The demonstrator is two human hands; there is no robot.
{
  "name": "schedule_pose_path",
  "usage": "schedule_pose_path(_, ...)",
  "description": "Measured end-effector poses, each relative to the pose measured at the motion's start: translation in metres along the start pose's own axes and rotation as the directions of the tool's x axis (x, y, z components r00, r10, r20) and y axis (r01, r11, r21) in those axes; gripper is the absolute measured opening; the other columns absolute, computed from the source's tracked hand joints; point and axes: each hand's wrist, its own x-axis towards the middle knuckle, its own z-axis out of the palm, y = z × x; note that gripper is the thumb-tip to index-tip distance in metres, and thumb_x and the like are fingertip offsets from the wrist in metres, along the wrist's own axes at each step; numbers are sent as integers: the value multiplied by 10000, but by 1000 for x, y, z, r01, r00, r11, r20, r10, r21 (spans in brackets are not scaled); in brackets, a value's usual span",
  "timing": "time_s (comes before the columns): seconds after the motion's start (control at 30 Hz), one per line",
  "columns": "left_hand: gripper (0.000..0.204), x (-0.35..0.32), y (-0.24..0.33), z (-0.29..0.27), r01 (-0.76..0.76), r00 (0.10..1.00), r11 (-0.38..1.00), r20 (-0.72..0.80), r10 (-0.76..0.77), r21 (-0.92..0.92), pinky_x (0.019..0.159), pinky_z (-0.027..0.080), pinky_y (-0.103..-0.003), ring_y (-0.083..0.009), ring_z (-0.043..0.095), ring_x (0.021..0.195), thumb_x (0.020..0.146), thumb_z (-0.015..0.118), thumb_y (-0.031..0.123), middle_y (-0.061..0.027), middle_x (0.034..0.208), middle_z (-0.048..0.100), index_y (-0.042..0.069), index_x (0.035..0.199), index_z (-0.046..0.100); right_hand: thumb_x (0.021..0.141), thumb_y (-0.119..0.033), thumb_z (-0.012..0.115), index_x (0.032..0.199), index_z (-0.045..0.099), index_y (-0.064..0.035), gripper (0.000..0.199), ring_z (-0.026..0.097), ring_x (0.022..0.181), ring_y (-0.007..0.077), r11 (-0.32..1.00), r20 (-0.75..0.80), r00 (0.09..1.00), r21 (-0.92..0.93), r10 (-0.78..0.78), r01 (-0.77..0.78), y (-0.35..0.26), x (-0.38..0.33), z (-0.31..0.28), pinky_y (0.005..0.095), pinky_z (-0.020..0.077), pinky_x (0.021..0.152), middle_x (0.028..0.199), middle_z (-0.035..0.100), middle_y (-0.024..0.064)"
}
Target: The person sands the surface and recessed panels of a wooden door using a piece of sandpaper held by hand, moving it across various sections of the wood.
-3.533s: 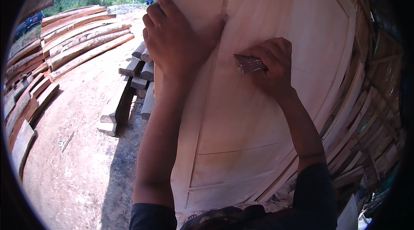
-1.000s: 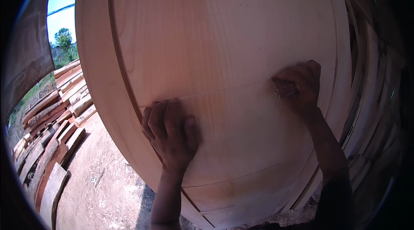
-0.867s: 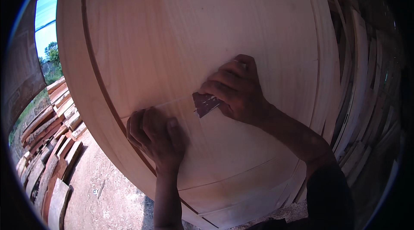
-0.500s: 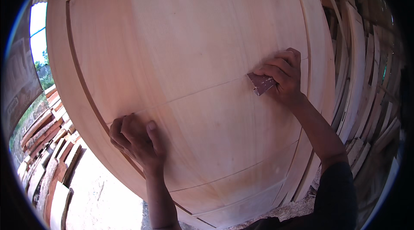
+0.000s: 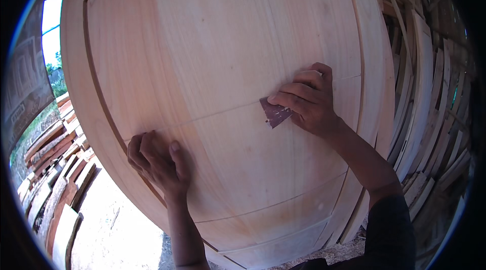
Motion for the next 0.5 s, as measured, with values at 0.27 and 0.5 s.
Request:
schedule_pose_path(0.27,506,0,-8,-4,-30,999,999,28,31,-40,1143,374,-598,-397,425,1406,1068,588,385,-199,1447,479,43,1439,548,741,-67,856,945,781,-208,259,613,975,164,992,129,991,115,32,-47,-42,44,30,476,419,996,959,690,-100)
schedule_pose_path(0.5,507,-3,1,-1,-43,999,999,11,42,31,1143,369,-599,-404,432,1394,1065,572,392,-202,1460,480,45,1434,553,770,-100,877,939,758,-240,249,614,1019,149,986,168,976,64,142,-154,-19,21,2,451,392,1008,940,664,-116)
